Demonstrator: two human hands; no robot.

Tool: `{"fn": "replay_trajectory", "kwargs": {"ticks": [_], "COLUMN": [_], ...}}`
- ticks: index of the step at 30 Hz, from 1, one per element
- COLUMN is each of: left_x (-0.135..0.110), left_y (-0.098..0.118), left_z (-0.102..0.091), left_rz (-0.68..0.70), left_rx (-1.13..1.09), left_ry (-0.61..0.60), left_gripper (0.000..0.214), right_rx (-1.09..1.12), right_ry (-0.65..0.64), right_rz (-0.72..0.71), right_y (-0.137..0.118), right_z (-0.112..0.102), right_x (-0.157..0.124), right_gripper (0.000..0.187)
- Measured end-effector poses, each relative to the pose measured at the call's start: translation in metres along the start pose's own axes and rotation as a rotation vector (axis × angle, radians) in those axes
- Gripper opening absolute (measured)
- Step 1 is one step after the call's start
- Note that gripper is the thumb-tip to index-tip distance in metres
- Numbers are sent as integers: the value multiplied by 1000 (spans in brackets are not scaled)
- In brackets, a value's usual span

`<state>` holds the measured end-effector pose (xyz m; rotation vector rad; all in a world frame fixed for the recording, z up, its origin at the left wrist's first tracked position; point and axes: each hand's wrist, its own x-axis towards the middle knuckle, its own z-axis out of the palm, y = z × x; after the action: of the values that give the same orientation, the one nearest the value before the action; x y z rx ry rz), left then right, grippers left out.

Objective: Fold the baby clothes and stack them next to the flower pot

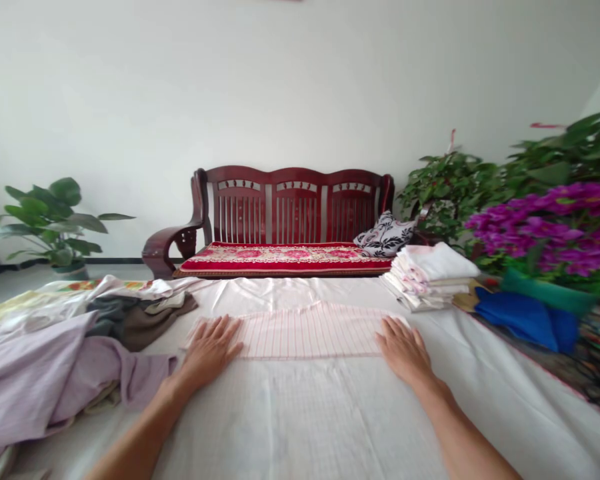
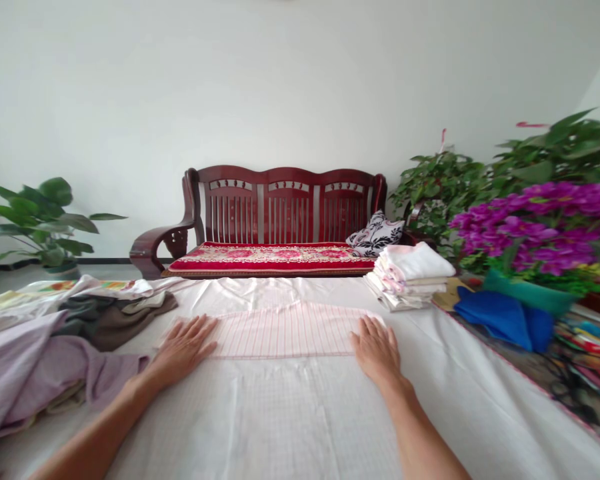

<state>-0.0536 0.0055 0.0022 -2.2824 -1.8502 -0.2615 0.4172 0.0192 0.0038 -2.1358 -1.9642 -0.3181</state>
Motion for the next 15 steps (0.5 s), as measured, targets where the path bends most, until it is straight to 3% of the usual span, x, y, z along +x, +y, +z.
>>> {"fn": "replay_trajectory", "kwargs": {"ticks": [5, 9, 12, 15], "left_x": [-1, 0, -1, -3], "left_y": [-1, 2, 3, 2], "left_z": [-2, -3, -5, -8], "left_rz": [-5, -18, -32, -30], "left_rx": [22, 20, -3, -51], "left_ry": [-3, -20, 6, 69], "left_gripper": [57, 57, 55, 49], "right_rx": [17, 79, 124, 143], "right_ry": [49, 127, 194, 158], "right_rz": [14, 30, 203, 381], "right_y": [3, 7, 16, 26], "right_z": [2, -13, -27, -36], "right_x": [1, 1, 0, -1], "right_gripper": [49, 46, 48, 52]}}
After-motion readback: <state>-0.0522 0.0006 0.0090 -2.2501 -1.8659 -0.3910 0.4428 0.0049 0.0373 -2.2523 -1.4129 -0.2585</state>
